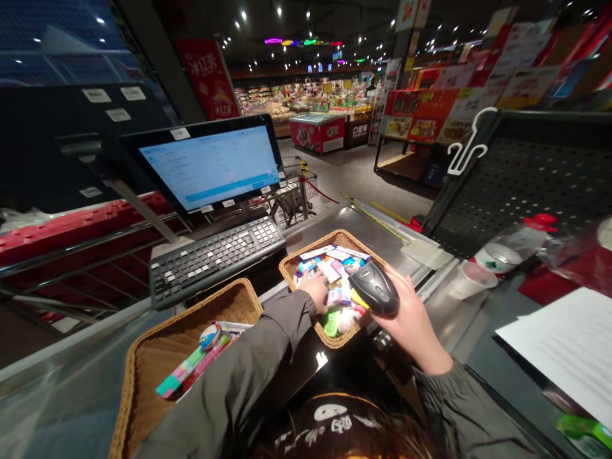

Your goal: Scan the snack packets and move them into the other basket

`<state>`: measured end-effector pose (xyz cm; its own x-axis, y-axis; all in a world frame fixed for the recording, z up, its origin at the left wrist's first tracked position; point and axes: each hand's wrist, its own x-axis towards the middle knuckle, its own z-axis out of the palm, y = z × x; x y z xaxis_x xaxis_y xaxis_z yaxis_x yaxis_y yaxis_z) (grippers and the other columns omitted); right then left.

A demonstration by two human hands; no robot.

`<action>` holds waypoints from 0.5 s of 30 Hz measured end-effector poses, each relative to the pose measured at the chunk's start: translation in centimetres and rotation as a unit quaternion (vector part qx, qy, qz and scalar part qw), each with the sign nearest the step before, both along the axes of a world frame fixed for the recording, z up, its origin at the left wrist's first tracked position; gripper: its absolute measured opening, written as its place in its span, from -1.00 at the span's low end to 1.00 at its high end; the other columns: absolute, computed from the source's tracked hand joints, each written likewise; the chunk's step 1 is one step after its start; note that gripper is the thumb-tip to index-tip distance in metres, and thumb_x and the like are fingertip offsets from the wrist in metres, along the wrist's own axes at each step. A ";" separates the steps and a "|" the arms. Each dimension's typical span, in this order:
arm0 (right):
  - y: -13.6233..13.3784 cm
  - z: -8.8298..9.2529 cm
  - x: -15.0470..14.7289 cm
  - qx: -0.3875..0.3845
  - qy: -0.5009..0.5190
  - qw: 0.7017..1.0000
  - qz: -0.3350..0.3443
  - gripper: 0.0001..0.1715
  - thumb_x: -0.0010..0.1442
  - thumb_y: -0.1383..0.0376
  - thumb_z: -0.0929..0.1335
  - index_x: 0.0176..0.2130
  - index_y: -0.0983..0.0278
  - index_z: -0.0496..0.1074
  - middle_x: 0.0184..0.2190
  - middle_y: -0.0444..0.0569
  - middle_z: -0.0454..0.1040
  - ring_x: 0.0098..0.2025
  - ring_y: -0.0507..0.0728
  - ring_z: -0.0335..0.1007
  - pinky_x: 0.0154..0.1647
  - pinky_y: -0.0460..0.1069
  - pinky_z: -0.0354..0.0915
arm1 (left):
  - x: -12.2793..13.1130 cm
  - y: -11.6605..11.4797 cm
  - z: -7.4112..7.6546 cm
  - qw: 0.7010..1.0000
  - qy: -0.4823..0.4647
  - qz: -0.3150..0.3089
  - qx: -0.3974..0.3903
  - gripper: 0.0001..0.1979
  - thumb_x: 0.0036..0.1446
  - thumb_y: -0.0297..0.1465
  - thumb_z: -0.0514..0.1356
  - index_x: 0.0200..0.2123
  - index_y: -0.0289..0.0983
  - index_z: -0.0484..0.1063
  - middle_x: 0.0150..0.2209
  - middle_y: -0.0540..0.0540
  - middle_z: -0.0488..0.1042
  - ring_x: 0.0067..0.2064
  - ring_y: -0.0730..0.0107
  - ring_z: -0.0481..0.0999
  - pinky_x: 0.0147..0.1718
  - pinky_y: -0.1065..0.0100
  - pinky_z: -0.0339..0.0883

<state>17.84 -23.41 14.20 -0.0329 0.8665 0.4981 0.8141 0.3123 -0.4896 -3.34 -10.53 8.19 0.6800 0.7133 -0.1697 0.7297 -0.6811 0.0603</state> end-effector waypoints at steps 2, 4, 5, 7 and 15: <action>0.3 0.1 0.0 0.000 0.004 1.000 0.005 -0.36 0.14 0.11 0.38 0.14 0.29 0.29 0.15 0.26 0.38 0.28 0.44 0.20 0.28 0.51 -0.01 | -0.6 -0.3 1.4 0.999 -0.051 0.013 0.004 -0.70 -0.16 -0.26 0.36 -0.30 -0.25 0.54 0.24 -0.21 0.33 0.33 -0.11 0.13 0.27 -0.31 -0.15; 0.5 0.2 -0.1 0.009 0.008 1.000 0.006 -0.38 0.13 0.10 0.39 0.12 0.28 0.30 0.14 0.26 0.39 0.28 0.45 0.21 0.27 0.51 0.00 | -1.1 -0.8 3.0 0.993 -0.112 0.034 0.029 -0.68 -0.10 -0.24 0.32 -0.25 -0.25 0.53 0.26 -0.23 0.30 0.35 -0.13 0.11 0.27 -0.31 -0.15; 0.6 0.3 -0.2 0.019 0.010 1.000 0.005 -0.39 0.13 0.11 0.39 0.12 0.28 0.31 0.14 0.25 0.39 0.28 0.45 0.21 0.27 0.51 0.01 | -1.3 -1.1 4.0 0.988 -0.135 0.045 0.055 -0.68 -0.07 -0.24 0.30 -0.22 -0.26 0.51 0.27 -0.24 0.29 0.35 -0.12 0.11 0.27 -0.31 -0.16; 0.8 0.5 -0.4 0.048 0.013 0.999 0.003 -0.40 0.12 0.13 0.38 0.11 0.29 0.31 0.13 0.26 0.40 0.28 0.46 0.21 0.27 0.51 0.01 | -2.0 -1.7 6.0 0.976 -0.167 0.065 0.125 -0.66 -0.03 -0.27 0.27 -0.16 -0.27 0.47 0.27 -0.26 0.29 0.37 -0.08 0.09 0.29 -0.31 -0.21; 0.4 1.2 -2.5 0.081 0.002 0.996 0.029 -0.35 0.13 0.15 0.39 0.16 0.27 0.26 0.14 0.24 0.39 0.28 0.48 0.20 0.26 0.53 0.02 | -6.5 -4.3 13.5 0.910 -0.164 0.178 0.336 -0.70 -0.02 -0.38 0.23 -0.16 -0.31 0.44 0.29 -0.33 0.24 0.39 -0.11 0.02 0.31 -0.32 -0.35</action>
<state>15.36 -23.04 15.36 -0.0790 0.7715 0.6313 0.7900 0.4347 -0.4323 -9.80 -14.87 21.67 0.3208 0.7663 0.5566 0.9293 -0.3683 -0.0287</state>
